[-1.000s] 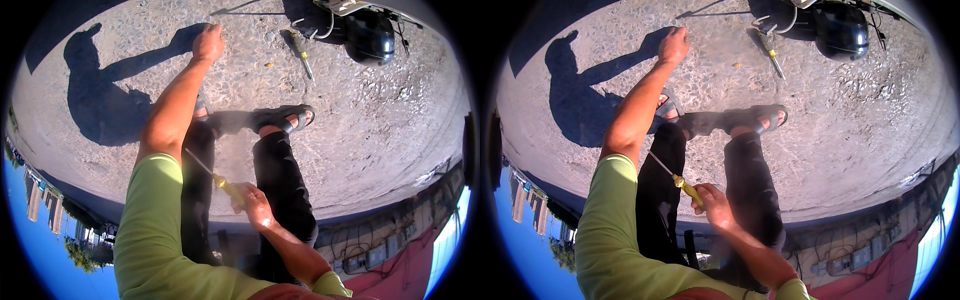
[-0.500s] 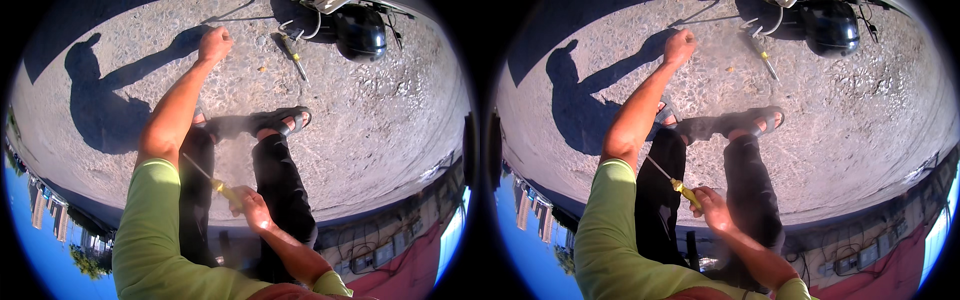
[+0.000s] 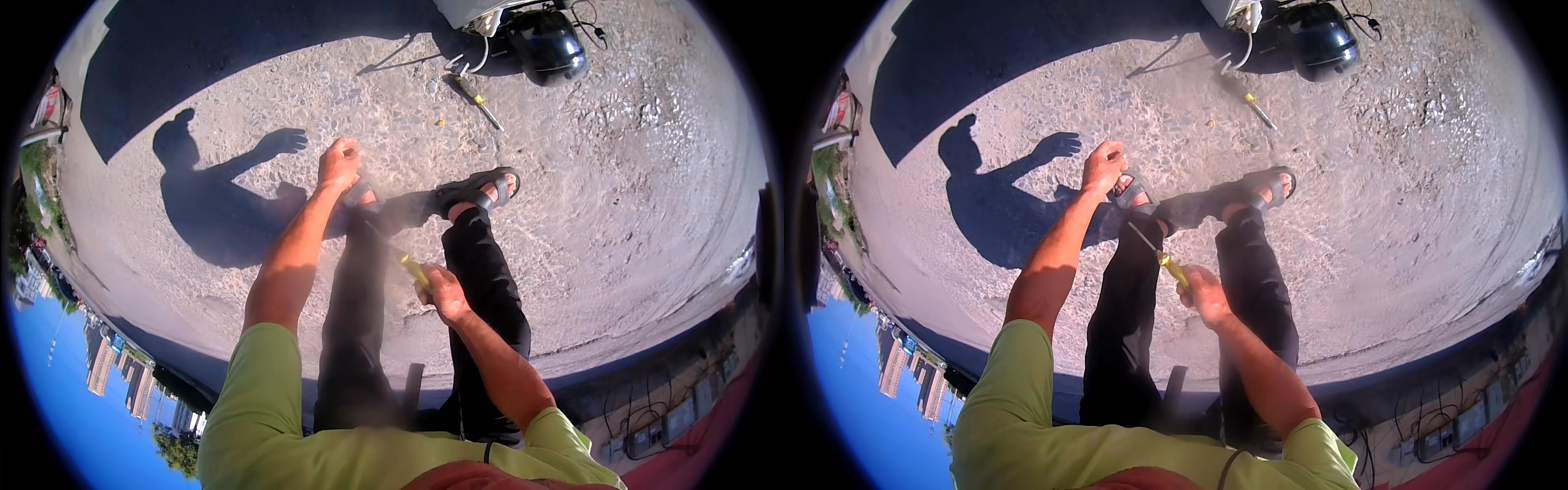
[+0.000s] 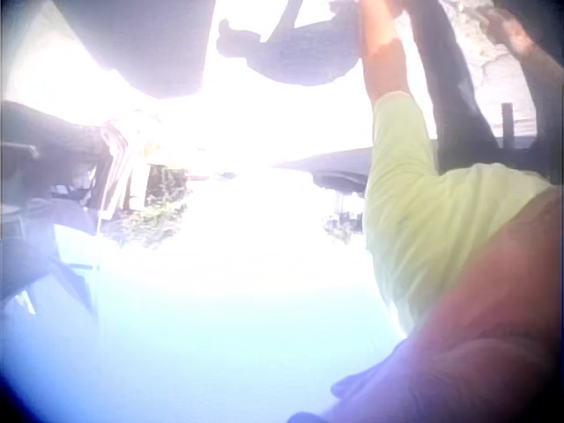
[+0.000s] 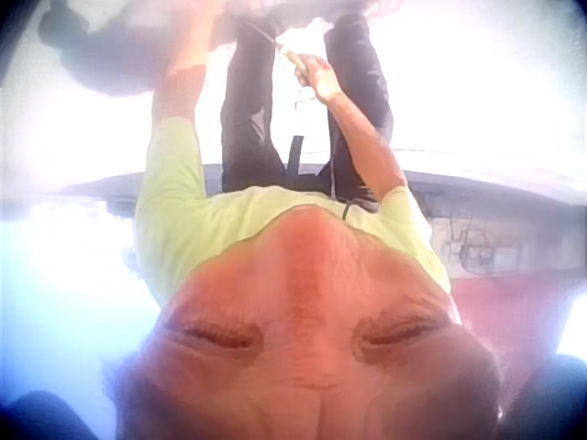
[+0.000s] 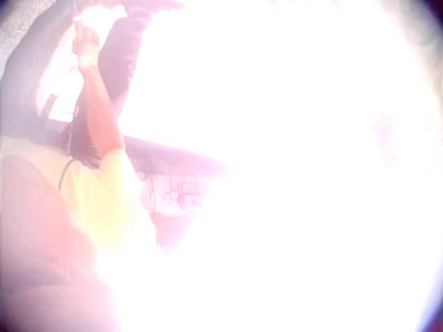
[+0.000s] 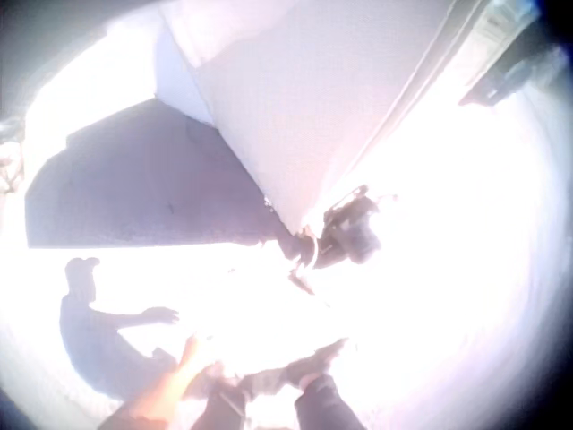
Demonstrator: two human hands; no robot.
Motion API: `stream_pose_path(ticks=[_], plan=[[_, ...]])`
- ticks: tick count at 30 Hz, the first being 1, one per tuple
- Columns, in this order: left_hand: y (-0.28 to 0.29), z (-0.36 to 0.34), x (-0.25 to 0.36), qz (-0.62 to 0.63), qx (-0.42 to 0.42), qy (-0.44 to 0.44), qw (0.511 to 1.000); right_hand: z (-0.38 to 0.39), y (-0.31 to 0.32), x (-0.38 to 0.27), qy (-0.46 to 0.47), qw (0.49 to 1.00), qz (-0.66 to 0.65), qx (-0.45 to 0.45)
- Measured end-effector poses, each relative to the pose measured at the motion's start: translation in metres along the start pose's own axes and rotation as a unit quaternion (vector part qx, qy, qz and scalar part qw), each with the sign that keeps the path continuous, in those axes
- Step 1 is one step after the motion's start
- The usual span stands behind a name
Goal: The person disassembles a refrigerator unit by removing external panels and a door using a screwdriver, and then works on the internal components near the compressor.
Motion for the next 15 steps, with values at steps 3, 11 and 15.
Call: stream_pose_path(ticks=[3,11,15], plan=[[0.073,0.093,-0.076,-0.117,-0.048,0.011,0.992,0.025,0.001,0.024,-0.058,0.978,-0.200,-0.006],[0.258,0.277,-0.154,-0.026,-0.150,-0.148,0.977,0.209,0.028,0.009,0.111,0.951,-0.280,-0.071],[0.240,0.349,-0.012,0.075,-0.031,0.016,0.997,0.285,0.052,-0.025,0.203,0.940,-0.276,-0.014]])
Point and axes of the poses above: each hand's wrist, its own z-axis away from the middle knuckle, its own y-axis out of the back of the hand, x = y × z, the point moved 1 cm from there along -z, towards the middle knuckle, and after that the axes turned 3 degrees about -y, right-handed, at the moved point
